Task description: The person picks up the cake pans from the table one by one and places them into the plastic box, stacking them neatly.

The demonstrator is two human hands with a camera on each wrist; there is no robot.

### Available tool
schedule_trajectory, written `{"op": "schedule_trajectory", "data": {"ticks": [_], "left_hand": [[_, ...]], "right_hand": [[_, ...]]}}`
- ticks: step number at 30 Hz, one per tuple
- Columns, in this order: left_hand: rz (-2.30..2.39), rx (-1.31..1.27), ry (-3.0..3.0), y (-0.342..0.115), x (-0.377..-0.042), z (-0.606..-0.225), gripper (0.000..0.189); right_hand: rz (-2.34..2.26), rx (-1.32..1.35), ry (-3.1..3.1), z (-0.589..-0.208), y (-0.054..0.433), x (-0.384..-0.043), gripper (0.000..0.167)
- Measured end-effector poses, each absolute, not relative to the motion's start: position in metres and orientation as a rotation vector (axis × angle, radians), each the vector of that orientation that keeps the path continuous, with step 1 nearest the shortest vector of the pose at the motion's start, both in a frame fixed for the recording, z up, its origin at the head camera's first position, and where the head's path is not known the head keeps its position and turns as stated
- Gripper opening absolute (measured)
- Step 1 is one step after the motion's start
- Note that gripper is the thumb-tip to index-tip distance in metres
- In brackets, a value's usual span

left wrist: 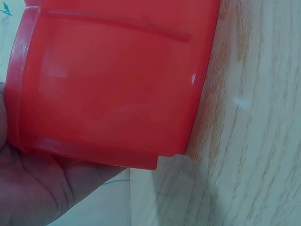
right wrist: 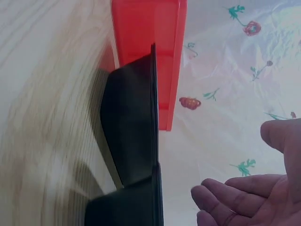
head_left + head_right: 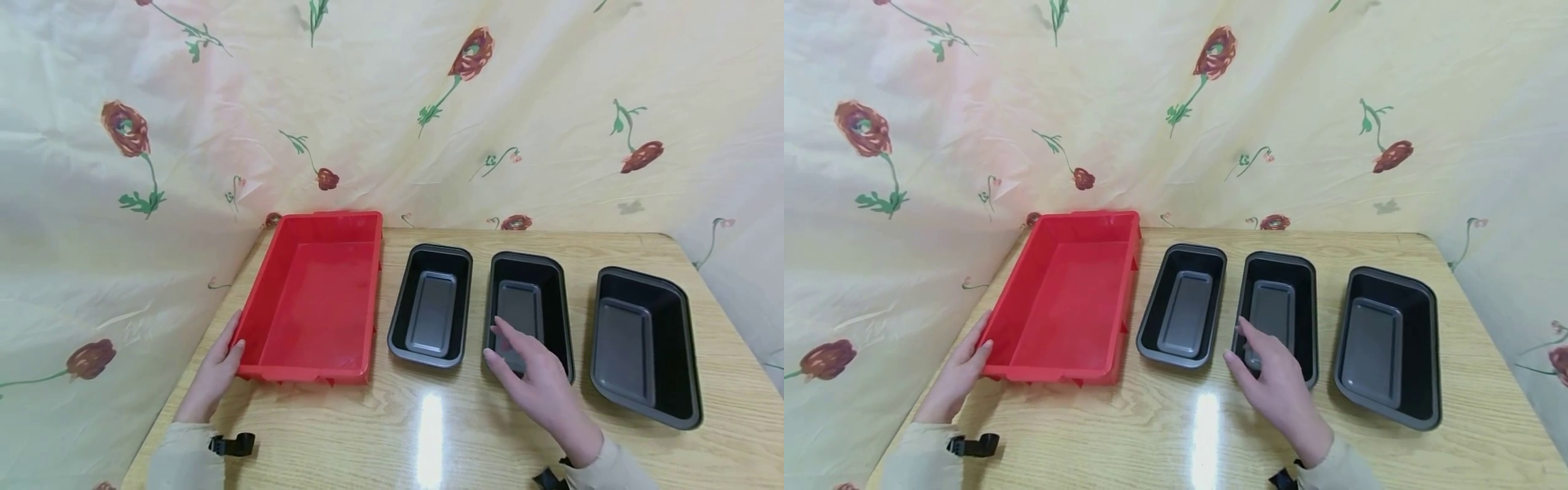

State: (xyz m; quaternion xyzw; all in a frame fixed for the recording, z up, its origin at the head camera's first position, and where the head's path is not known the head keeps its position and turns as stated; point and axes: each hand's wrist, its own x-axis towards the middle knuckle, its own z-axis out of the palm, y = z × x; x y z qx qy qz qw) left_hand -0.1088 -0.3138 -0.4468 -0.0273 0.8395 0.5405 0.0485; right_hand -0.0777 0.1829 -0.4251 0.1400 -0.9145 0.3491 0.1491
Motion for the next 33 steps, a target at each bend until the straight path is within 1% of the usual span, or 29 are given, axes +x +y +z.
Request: {"op": "schedule_trajectory", "data": {"ticks": [4, 9, 15, 25, 33], "left_hand": [[1.661, -0.096, 2.539, -0.313, -0.108, -0.446, 0.061], [1.647, -0.127, 2.532, -0.314, -0.108, -0.444, 0.062], [1.659, -0.126, 2.536, -0.313, -0.109, -0.445, 0.061], [1.664, -0.137, 2.532, -0.311, -0.108, -0.447, 0.06], [1.665, -0.16, 2.536, -0.309, -0.107, -0.445, 0.059]], "right_hand": [[1.068, 0.405, -2.63, -0.427, 0.176, -0.079, 0.044], [1.201, 0.384, -2.664, -0.43, 0.167, -0.08, 0.041], [1.223, 0.352, -2.729, -0.434, 0.156, -0.079, 0.038], [1.312, 0.119, -2.917, -0.437, 0.139, -0.078, 0.05], [1.346, 0.09, -2.926, -0.446, 0.131, -0.081, 0.054]]}}
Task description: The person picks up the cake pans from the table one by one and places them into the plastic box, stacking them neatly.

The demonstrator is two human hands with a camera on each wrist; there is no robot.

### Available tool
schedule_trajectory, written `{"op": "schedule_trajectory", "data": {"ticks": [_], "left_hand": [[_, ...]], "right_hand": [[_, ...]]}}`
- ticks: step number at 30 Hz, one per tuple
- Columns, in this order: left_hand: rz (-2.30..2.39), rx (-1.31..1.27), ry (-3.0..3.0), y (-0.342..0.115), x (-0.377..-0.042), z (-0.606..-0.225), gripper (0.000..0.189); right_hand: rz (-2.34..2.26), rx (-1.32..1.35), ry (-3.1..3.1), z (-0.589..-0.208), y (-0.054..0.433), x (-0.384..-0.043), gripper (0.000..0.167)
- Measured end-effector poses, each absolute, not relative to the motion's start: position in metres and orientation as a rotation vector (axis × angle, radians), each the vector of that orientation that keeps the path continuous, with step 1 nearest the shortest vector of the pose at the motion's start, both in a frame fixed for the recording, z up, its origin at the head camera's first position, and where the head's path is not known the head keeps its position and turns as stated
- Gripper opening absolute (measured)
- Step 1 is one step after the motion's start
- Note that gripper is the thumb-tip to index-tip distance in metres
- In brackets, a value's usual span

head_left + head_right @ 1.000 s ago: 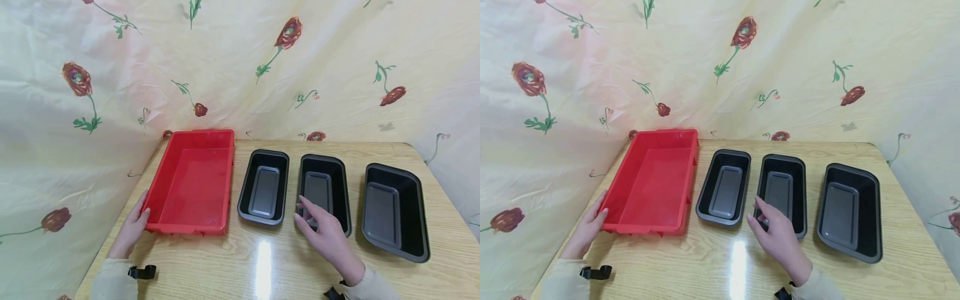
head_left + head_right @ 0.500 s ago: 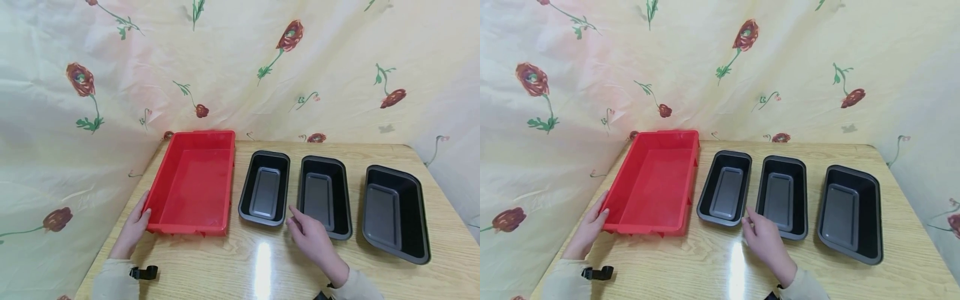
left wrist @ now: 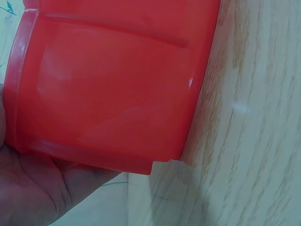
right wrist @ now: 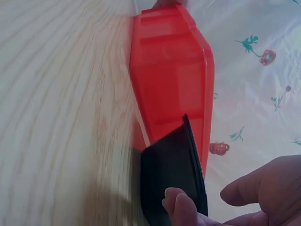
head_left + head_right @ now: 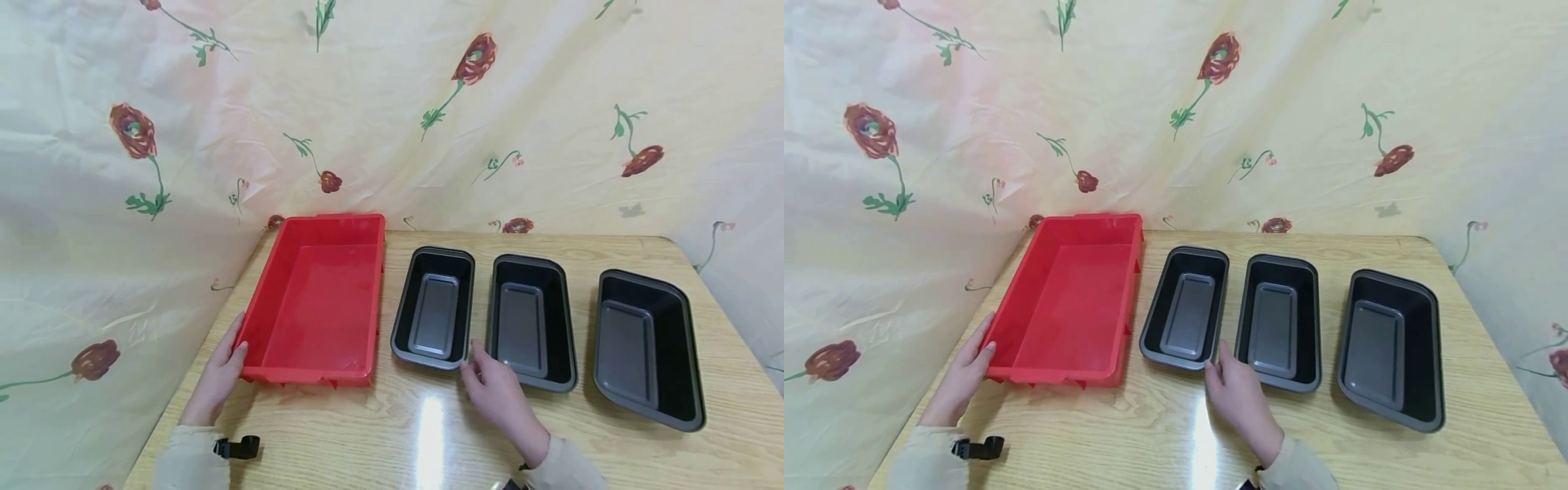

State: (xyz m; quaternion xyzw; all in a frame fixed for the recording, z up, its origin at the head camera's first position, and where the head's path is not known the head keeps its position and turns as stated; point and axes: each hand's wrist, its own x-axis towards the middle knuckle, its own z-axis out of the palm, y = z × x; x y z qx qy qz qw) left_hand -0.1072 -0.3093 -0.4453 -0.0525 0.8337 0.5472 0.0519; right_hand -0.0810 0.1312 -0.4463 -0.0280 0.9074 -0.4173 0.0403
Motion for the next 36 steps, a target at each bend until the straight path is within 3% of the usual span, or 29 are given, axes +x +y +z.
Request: {"op": "schedule_trajectory", "data": {"ticks": [15, 36], "left_hand": [[1.69, -0.175, 2.519, -0.31, -0.106, -0.446, 0.061], [1.696, -0.188, 2.519, -0.31, -0.106, -0.447, 0.06]], "right_hand": [[-1.781, 0.153, 2.339, -0.456, 0.116, -0.085, 0.067], [-2.093, 0.246, 2.072, -0.469, 0.109, -0.091, 0.062]]}}
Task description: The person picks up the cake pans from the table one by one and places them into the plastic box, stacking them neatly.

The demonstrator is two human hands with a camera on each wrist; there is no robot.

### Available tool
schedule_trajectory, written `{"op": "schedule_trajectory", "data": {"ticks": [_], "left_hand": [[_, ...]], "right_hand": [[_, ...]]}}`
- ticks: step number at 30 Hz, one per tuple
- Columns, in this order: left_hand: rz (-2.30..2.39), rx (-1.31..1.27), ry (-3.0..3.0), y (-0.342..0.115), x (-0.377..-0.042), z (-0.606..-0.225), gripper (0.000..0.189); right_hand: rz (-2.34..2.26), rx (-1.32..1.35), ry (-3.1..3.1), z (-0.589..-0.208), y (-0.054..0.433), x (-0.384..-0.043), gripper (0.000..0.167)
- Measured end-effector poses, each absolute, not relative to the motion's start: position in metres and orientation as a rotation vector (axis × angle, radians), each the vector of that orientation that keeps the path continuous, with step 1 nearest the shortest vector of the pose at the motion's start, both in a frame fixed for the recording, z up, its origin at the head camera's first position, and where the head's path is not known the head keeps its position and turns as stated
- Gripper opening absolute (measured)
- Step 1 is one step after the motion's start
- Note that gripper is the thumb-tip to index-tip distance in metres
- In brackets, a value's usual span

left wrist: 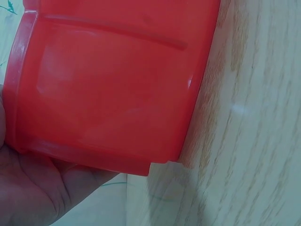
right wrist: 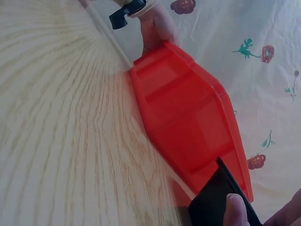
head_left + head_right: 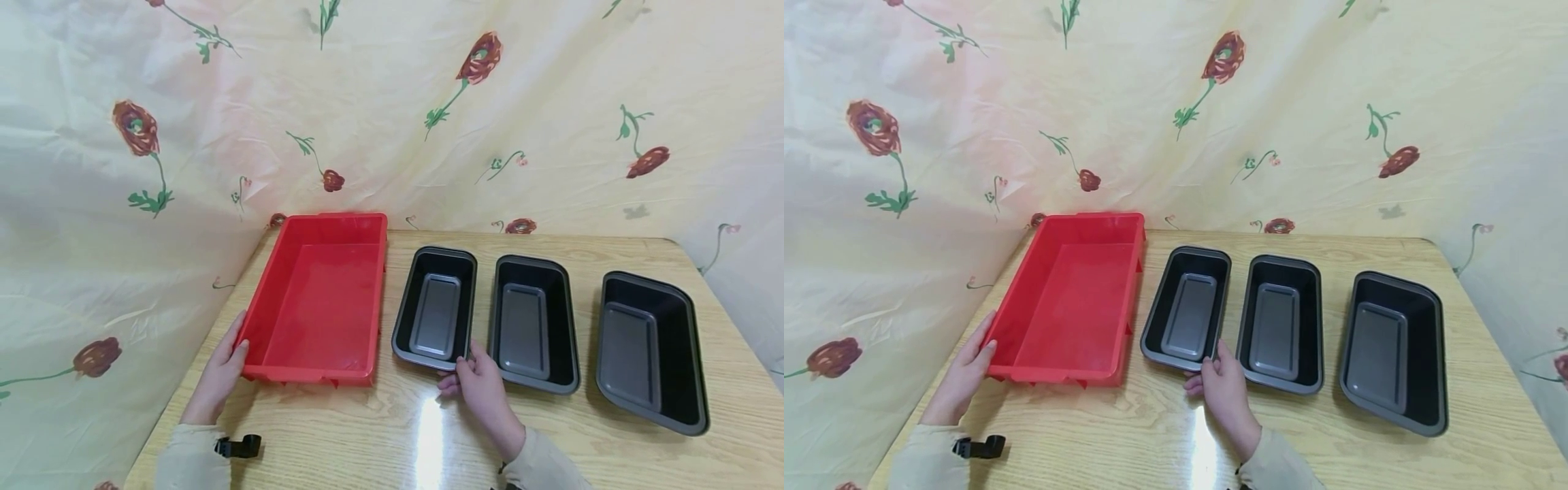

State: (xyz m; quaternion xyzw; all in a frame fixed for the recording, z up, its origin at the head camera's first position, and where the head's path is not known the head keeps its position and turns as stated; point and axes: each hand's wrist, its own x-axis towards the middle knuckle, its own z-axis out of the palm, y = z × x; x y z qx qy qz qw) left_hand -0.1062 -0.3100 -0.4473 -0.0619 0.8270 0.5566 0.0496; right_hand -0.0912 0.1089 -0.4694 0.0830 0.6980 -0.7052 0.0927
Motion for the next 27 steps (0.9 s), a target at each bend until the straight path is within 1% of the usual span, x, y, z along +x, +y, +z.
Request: {"op": "schedule_trajectory", "data": {"ticks": [8, 21, 27], "left_hand": [[1.698, -0.193, 2.517, -0.31, -0.106, -0.448, 0.06], [1.698, -0.192, 2.507, -0.311, -0.106, -0.449, 0.061], [1.697, -0.2, 2.52, -0.313, -0.107, -0.451, 0.061]], "right_hand": [[-2.155, 0.315, 2.029, -0.47, 0.108, -0.092, 0.06], [-2.203, 0.344, 1.994, -0.458, 0.112, -0.087, 0.058], [-2.205, 0.299, 2.01, -0.45, 0.114, -0.086, 0.056]]}}
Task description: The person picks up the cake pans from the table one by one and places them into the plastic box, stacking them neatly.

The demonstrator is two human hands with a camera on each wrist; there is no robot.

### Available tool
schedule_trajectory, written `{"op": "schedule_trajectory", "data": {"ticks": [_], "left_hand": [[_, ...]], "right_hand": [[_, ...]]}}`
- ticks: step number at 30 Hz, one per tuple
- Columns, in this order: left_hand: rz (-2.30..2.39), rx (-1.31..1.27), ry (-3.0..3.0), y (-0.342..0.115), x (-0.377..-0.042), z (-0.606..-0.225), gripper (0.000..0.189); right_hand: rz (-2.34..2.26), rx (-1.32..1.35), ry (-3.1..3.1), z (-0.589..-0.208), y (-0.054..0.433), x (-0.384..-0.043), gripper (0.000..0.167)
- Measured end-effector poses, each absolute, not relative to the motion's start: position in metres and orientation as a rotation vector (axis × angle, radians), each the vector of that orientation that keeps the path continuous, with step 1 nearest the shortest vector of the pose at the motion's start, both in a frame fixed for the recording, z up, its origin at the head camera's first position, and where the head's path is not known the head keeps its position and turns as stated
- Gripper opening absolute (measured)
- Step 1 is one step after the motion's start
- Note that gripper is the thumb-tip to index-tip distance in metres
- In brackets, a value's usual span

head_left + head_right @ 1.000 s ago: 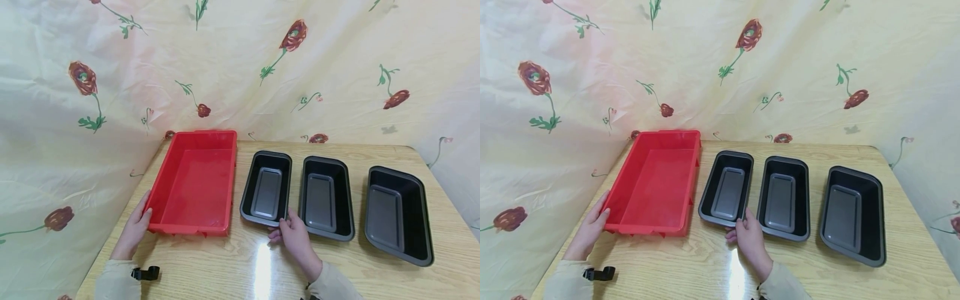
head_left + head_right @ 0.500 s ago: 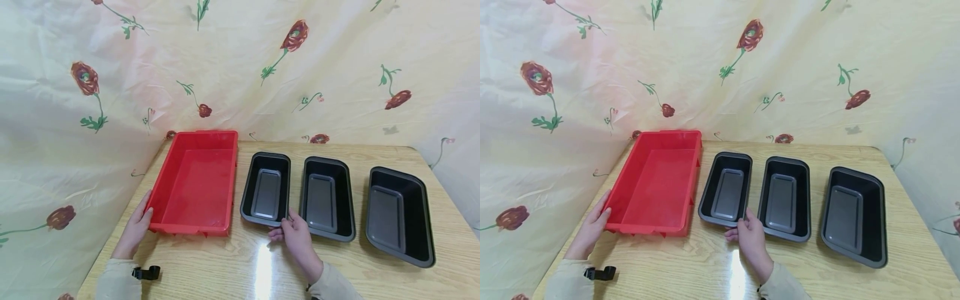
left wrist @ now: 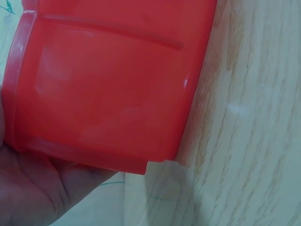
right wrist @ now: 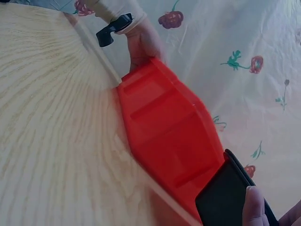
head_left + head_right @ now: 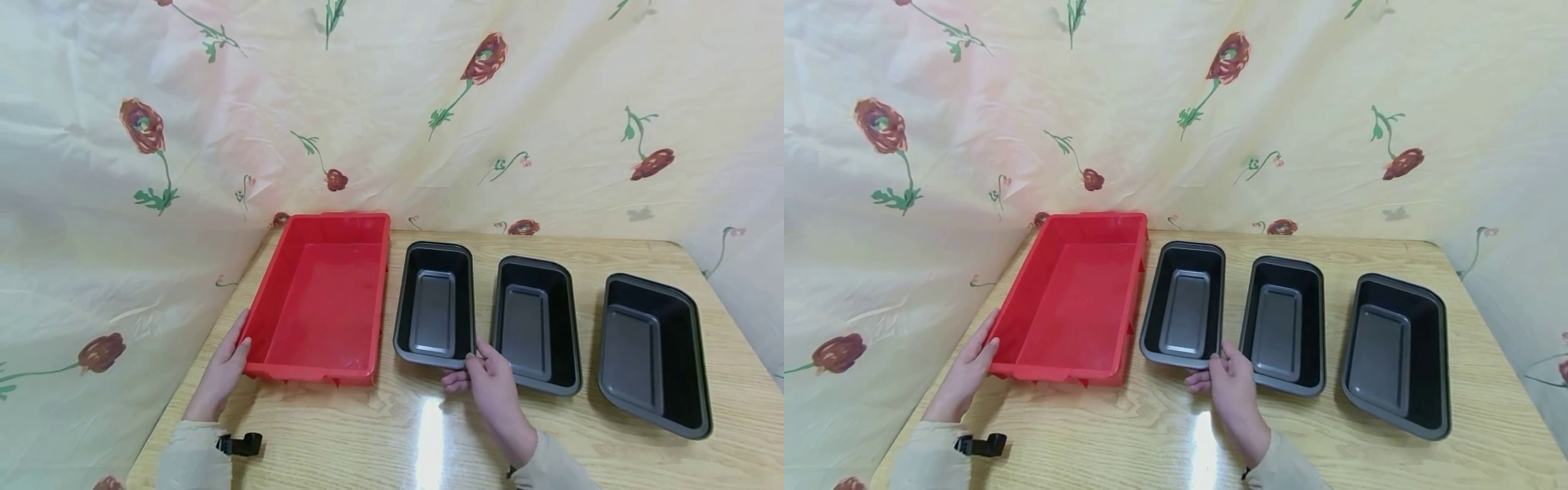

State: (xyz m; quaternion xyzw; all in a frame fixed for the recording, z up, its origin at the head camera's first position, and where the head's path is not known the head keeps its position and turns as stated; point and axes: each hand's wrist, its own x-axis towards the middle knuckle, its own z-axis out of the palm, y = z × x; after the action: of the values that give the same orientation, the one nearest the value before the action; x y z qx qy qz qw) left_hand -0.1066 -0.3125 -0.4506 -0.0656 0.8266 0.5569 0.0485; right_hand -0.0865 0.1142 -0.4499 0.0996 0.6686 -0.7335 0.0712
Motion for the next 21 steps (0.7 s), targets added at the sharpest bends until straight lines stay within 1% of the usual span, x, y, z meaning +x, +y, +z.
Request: {"op": "schedule_trajectory", "data": {"ticks": [13, 21], "left_hand": [[1.705, -0.186, 2.514, -0.311, -0.107, -0.448, 0.06], [1.73, -0.19, 2.483, -0.311, -0.106, -0.449, 0.06]], "right_hand": [[-2.262, 0.163, 2.004, -0.428, 0.117, -0.086, 0.055], [-2.237, 0.16, 1.984, -0.417, 0.116, -0.088, 0.056]]}}
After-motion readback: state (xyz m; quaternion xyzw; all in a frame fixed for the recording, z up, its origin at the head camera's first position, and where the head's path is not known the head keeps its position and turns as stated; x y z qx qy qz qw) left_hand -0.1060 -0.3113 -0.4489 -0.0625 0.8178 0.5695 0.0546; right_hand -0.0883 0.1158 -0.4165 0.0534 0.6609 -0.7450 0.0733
